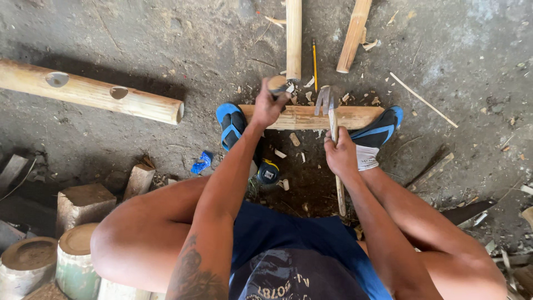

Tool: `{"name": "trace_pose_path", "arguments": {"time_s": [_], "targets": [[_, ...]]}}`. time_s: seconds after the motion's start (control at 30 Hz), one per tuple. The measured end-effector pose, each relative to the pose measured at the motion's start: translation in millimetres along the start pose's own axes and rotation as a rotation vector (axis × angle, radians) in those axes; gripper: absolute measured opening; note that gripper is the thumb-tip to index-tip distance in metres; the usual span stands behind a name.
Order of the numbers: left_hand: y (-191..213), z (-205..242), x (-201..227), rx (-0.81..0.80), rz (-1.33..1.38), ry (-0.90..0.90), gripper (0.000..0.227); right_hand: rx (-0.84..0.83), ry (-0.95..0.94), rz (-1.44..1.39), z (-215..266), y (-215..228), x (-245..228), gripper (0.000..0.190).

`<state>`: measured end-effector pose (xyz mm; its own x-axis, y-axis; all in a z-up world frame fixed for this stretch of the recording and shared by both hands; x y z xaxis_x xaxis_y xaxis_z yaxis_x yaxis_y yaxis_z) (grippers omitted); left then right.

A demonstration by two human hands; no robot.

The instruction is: The person sits on the floor and uses a chisel and hammer to carve circular holes into a bamboo pole. They repeatedly position the chisel, strike it with the hammer, and clear wood chips to enlarge the holes.

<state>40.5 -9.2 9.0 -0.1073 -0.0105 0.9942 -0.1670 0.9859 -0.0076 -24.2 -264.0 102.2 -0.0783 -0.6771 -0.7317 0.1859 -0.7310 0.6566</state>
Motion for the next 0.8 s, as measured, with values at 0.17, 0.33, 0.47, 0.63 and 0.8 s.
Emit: {"name": "trace_pose_path", "arguments": {"time_s": [0.17,0.33,0.47,0.63,0.8], "targets": [[-20.7,2.7,11.1,-0.247,-0.119,0.047,0.053,-0.024,0.012,0.001,0.2,7.8,-28.1,0.014],[4.0,47.3,19.3,-0.014,0.096,-0.130,0.052,-0.005,0.277,0.042,-5.0,32.7,-105.4,0.021],[2.5,39.0,1.3,0.052,0.111,-0.075,0.056,-0.037,0.446,0.090,-13.9,52.5,-156.9,0.027],[7.9,36.1,14.9,0.210,-0.124,-0.068,0.047,-0.116,0.628,0.226,-45.0,23.1,-184.5,0.022],[10.3,59.5,24.9,0.193,-0.051,0.039,0.043,-0.494,0.379,0.635,-62.9,-29.2,-162.7,0.023]]}}
Point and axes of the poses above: each hand's wrist, its own z-axis away from the middle knuckle, its own y-axis out of the back of the hand, x = y × z, the point moved 8 cm from there along -z, towards the middle knuckle, and after that the axes turned 4 degrees about -y, right-handed, at the moved point
